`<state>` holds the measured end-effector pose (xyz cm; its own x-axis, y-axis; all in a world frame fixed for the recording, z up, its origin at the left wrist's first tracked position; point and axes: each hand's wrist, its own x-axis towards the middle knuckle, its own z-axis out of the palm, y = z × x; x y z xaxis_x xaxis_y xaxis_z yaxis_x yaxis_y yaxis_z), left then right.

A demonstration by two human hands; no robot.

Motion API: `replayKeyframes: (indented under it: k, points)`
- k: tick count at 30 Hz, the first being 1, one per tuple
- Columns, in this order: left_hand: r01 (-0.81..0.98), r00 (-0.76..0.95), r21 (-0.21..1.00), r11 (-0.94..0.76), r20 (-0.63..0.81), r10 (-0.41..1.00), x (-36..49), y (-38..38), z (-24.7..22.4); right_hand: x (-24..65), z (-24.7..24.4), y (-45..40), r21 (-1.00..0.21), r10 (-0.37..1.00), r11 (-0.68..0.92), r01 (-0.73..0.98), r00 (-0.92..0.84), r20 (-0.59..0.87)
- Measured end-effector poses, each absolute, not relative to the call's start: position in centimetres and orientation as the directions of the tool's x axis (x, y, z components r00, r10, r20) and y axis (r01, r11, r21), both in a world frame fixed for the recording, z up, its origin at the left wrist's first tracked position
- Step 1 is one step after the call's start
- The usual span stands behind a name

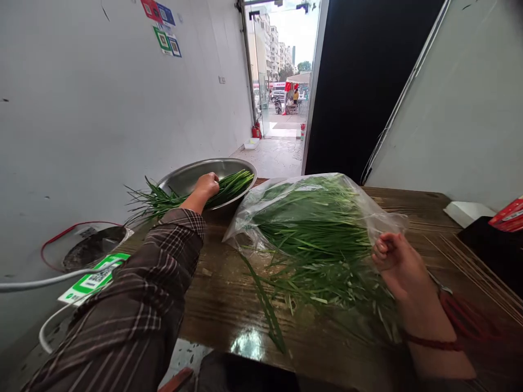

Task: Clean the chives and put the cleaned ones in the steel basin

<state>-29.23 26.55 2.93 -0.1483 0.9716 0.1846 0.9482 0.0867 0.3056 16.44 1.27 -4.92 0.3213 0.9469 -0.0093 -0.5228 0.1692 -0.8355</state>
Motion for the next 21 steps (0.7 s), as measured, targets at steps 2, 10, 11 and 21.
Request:
replayKeyframes:
  k: [2,10,11,21]
  points:
    - [0.954,-0.162,0.279,0.107,0.183,0.97,-29.5,27.4,2.4,16.4,-4.9,1.3,-0.843,0.941,0.158,-0.514,0.338,-0.03]
    - [0.982,-0.106,0.178,0.067,0.222,0.969,-28.8,28.5,1.1,16.7,-5.1,1.4,-0.862,0.928,0.135,-0.488,0.367,-0.062]
    - [0.983,-0.103,0.17,0.064,0.23,0.968,-28.6,28.4,1.0,16.7,-5.1,1.4,-0.864,0.928,0.137,-0.485,0.367,-0.059]
    - [0.915,-0.259,0.374,0.151,0.258,0.931,-29.0,27.1,2.1,16.5,-4.7,1.5,-0.821,0.926,0.125,-0.557,0.362,-0.105]
